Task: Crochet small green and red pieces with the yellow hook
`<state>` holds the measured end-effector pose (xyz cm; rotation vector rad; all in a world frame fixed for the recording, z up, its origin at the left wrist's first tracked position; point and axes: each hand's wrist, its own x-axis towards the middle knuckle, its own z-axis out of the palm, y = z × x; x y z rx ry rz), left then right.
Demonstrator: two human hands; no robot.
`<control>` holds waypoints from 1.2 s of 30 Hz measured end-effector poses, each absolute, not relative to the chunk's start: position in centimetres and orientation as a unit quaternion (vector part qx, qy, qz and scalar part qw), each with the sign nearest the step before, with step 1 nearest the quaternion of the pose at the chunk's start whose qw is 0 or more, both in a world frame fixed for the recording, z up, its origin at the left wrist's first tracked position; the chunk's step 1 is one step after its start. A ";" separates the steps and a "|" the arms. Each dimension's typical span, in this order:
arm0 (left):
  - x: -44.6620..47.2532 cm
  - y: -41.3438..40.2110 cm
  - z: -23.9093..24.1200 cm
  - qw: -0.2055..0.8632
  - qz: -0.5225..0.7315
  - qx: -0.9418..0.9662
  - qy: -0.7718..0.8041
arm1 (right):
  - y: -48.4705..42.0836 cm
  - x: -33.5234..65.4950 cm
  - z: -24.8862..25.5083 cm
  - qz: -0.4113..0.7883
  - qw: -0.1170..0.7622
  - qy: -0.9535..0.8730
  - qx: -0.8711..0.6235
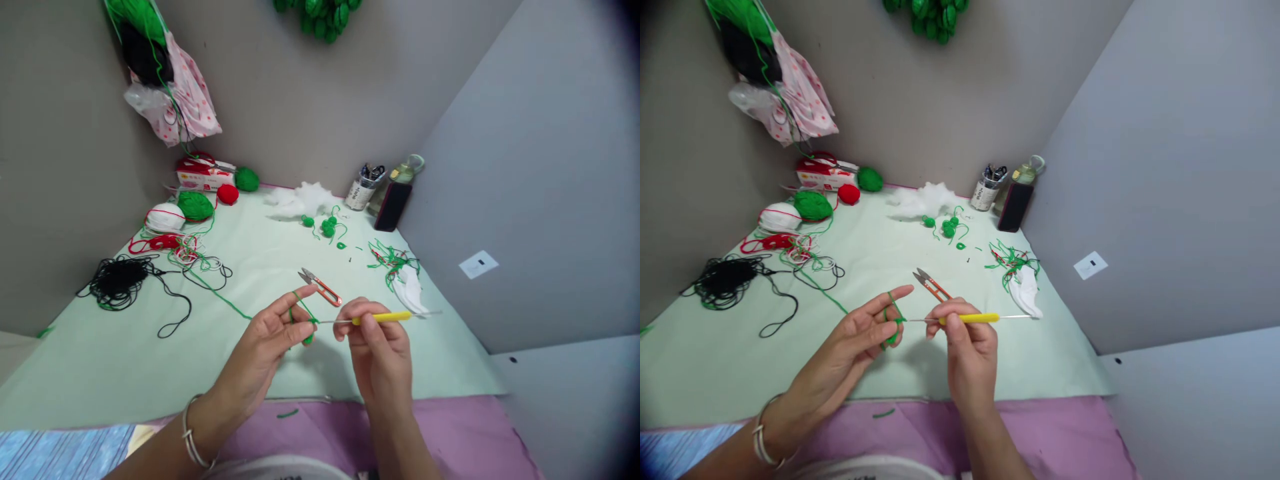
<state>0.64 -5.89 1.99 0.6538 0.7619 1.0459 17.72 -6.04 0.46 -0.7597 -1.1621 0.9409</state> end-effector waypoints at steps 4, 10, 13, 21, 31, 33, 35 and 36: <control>1.2 -6.3 1.5 0.679 0.511 0.369 0.376 | -6.6 17.2 0.4 0.330 0.605 -0.623 -0.371; 1.7 -6.7 1.1 0.733 0.496 0.324 0.335 | -7.6 16.3 -0.6 0.068 0.594 -0.709 -0.374; 1.6 -6.6 1.3 0.755 0.488 0.294 0.324 | -7.2 16.4 -0.4 0.205 0.637 -0.646 -0.369; 1.0 -6.5 1.5 0.741 0.484 0.317 0.340 | -6.1 16.9 0.5 0.471 0.657 -0.480 -0.341; 0.7 -6.2 1.7 0.702 0.500 0.355 0.362 | -6.6 17.5 1.0 0.444 0.637 -0.527 -0.346; 0.7 -6.2 1.7 0.686 0.503 0.373 0.371 | -7.0 17.6 1.0 0.398 0.629 -0.563 -0.360; 0.8 -6.3 1.7 0.668 0.509 0.385 0.383 | -7.4 17.7 0.9 0.327 0.617 -0.613 -0.370; 0.9 -6.3 1.7 0.661 0.512 0.388 0.388 | -7.6 17.7 0.8 0.284 0.607 -0.644 -0.368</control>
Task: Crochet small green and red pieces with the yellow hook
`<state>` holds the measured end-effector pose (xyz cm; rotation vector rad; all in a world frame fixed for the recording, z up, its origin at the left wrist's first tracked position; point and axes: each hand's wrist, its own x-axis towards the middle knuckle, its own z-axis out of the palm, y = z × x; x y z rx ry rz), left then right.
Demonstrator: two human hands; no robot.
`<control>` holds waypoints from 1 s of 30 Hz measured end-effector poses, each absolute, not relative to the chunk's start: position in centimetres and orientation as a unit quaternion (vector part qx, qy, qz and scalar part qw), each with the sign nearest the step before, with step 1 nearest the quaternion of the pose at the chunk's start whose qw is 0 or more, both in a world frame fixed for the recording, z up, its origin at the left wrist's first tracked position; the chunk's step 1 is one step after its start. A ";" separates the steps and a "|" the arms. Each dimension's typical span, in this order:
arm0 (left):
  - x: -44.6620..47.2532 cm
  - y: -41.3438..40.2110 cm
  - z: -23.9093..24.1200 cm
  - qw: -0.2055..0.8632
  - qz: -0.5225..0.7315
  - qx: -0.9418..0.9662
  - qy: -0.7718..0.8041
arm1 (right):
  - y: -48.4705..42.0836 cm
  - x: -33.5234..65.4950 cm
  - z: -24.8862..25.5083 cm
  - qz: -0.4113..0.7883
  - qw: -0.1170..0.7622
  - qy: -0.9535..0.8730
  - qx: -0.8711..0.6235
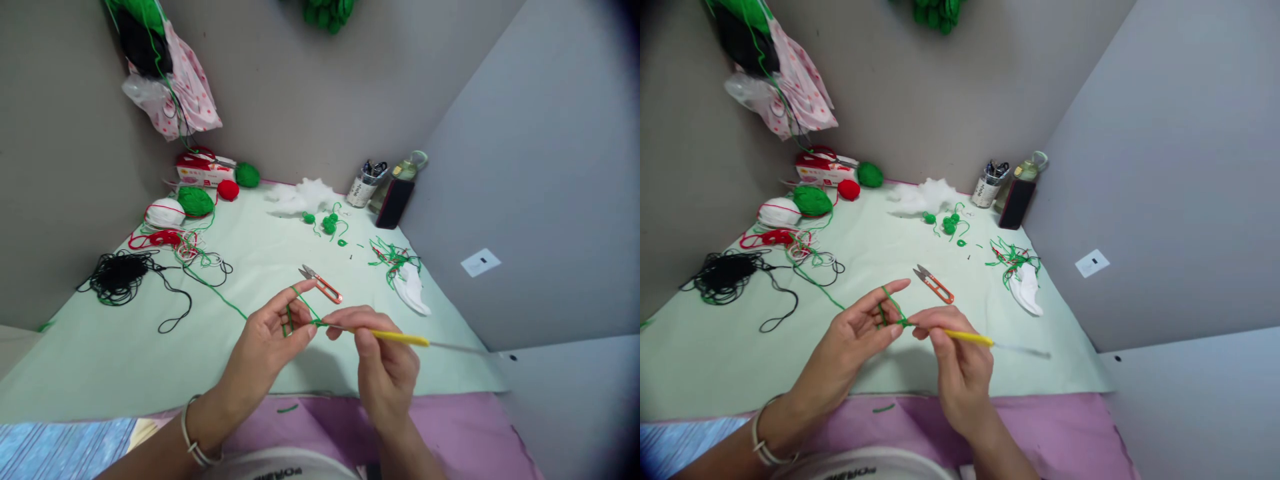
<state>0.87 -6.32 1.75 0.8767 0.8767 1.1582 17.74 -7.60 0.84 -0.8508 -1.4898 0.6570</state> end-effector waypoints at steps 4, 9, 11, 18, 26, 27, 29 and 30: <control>1.2 -6.5 1.8 0.671 0.520 0.369 0.378 | -7.7 17.8 -0.1 0.097 0.528 -0.766 -0.354; 1.2 -6.4 1.6 0.787 0.464 0.261 0.312 | -7.1 17.8 -1.6 -0.018 0.499 -0.792 -0.351; 1.2 -6.3 1.5 0.805 0.449 0.246 0.299 | -7.1 17.8 -1.4 0.036 0.526 -0.771 -0.357; 1.0 -6.1 1.9 0.745 0.491 0.307 0.332 | -7.8 17.9 0.3 0.164 0.554 -0.726 -0.373; 0.5 -6.0 1.8 0.731 0.483 0.328 0.353 | -7.3 17.9 0.6 0.305 0.629 -0.609 -0.375; 0.5 -6.1 1.8 0.732 0.483 0.328 0.353 | -7.1 17.8 0.6 0.329 0.638 -0.591 -0.369; 0.6 -6.1 1.8 0.731 0.483 0.328 0.352 | -6.8 17.8 0.7 0.370 0.652 -0.556 -0.358; 0.6 -6.2 1.8 0.731 0.484 0.327 0.353 | -6.7 17.7 0.7 0.386 0.659 -0.541 -0.353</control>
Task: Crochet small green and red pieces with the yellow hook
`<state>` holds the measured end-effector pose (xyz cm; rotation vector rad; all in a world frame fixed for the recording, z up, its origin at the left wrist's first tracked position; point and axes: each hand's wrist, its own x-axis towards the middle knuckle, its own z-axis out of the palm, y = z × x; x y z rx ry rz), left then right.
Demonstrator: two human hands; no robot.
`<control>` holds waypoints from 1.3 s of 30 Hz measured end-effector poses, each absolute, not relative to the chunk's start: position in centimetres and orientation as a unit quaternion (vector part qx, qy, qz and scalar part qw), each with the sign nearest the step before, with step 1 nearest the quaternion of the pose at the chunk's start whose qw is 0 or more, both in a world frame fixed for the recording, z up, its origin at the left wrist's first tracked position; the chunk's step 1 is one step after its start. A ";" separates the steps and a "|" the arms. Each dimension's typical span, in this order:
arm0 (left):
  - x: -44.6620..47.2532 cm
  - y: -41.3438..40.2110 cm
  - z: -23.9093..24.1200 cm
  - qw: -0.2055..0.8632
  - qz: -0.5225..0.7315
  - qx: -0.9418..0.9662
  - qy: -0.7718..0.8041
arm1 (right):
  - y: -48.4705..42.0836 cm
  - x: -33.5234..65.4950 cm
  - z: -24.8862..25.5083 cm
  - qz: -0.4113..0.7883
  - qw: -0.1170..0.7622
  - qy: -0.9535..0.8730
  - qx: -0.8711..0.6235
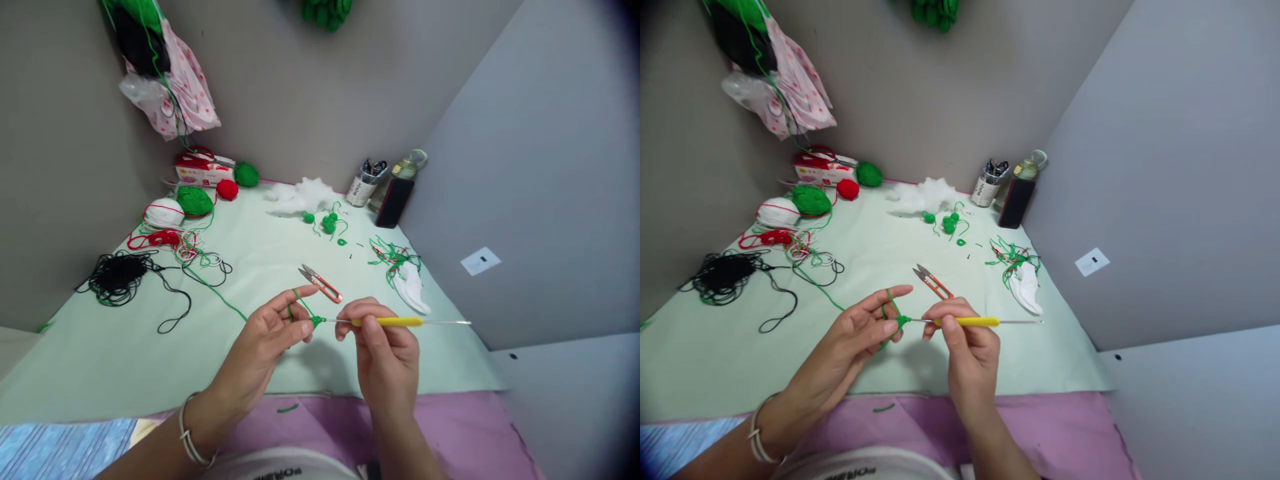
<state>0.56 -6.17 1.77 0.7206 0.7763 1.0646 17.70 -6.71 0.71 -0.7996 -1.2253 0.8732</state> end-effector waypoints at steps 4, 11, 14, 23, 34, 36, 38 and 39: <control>0.6 -6.2 1.8 0.732 0.483 0.326 0.354 | -6.7 17.4 0.8 0.414 0.674 -0.506 -0.343; 1.1 -6.4 1.7 0.746 0.477 0.318 0.339 | -6.9 17.1 0.0 0.377 0.673 -0.540 -0.337; 1.3 -6.5 1.5 0.755 0.474 0.313 0.327 | -6.7 17.0 -0.4 0.386 0.652 -0.562 -0.332; 1.2 -6.6 1.2 0.729 0.500 0.329 0.331 | -6.9 17.1 -0.2 0.319 0.618 -0.619 -0.364; 0.9 -6.5 1.6 0.732 0.499 0.318 0.336 | -6.9 16.9 -0.4 0.364 0.658 -0.566 -0.338; 0.8 -6.5 1.7 0.732 0.497 0.319 0.341 | -6.4 17.0 0.0 0.431 0.662 -0.521 -0.324; 0.7 -6.5 1.6 0.727 0.498 0.325 0.344 | -6.3 17.1 0.4 0.451 0.659 -0.509 -0.322; 0.7 -6.5 1.4 0.723 0.500 0.330 0.343 | -6.3 17.2 0.5 0.437 0.656 -0.520 -0.330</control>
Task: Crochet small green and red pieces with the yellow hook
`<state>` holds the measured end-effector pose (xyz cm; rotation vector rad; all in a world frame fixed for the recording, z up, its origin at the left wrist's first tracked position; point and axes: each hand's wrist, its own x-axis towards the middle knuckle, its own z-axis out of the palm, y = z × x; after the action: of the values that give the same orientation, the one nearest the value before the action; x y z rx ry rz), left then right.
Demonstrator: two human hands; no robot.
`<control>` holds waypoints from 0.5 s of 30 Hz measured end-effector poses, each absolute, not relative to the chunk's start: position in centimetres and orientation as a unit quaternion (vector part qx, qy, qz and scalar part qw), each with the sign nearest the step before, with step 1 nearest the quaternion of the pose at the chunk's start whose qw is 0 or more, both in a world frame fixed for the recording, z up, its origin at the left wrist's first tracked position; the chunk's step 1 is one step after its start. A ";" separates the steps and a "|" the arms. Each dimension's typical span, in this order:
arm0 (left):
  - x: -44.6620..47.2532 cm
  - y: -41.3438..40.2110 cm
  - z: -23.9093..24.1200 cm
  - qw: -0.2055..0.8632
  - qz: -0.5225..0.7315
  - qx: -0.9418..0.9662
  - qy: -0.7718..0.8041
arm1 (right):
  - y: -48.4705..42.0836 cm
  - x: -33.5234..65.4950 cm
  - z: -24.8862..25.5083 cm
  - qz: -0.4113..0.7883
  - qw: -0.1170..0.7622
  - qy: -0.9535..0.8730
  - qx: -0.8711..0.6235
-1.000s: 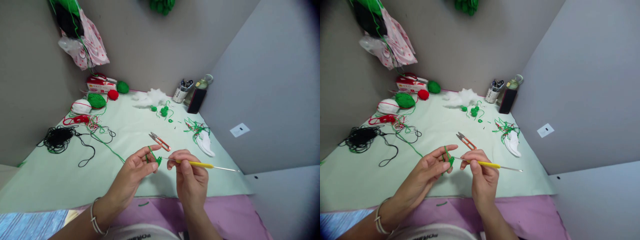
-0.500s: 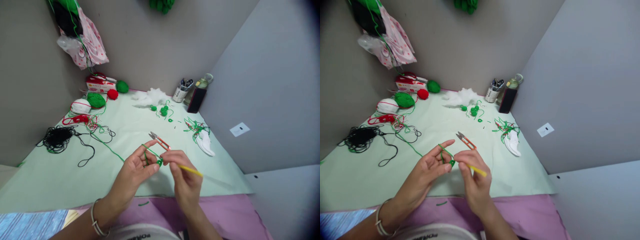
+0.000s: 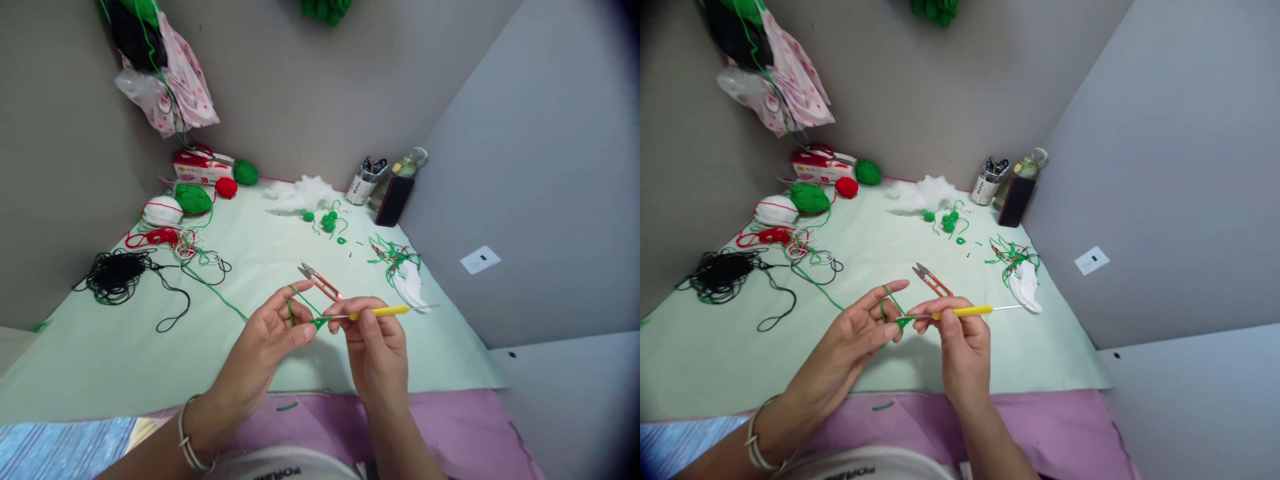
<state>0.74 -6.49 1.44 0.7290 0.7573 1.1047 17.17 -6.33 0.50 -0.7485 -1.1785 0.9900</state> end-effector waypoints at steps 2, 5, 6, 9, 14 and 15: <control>0.9 -6.6 1.2 0.711 0.510 0.342 0.344 | -6.6 17.2 0.5 0.352 0.634 -0.583 -0.366; 1.2 -6.7 0.9 0.685 0.528 0.356 0.353 | -7.0 16.9 0.0 0.106 0.557 -0.710 -0.419; 1.3 -6.7 0.9 0.682 0.531 0.356 0.354 | -7.1 16.8 -0.2 0.036 0.542 -0.729 -0.418; 1.3 -6.7 1.2 0.703 0.522 0.339 0.345 | -7.1 16.4 -0.7 0.020 0.581 -0.715 -0.389; 0.9 -6.4 1.9 0.748 0.492 0.302 0.327 | -6.8 16.6 -0.4 0.298 0.651 -0.600 -0.357; 0.8 -6.4 1.9 0.752 0.488 0.298 0.328 | -6.7 16.7 -0.2 0.338 0.654 -0.575 -0.356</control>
<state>0.81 -6.37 1.91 0.6506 0.7158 1.0661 16.71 -6.68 -0.20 -0.8077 -1.3042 0.7675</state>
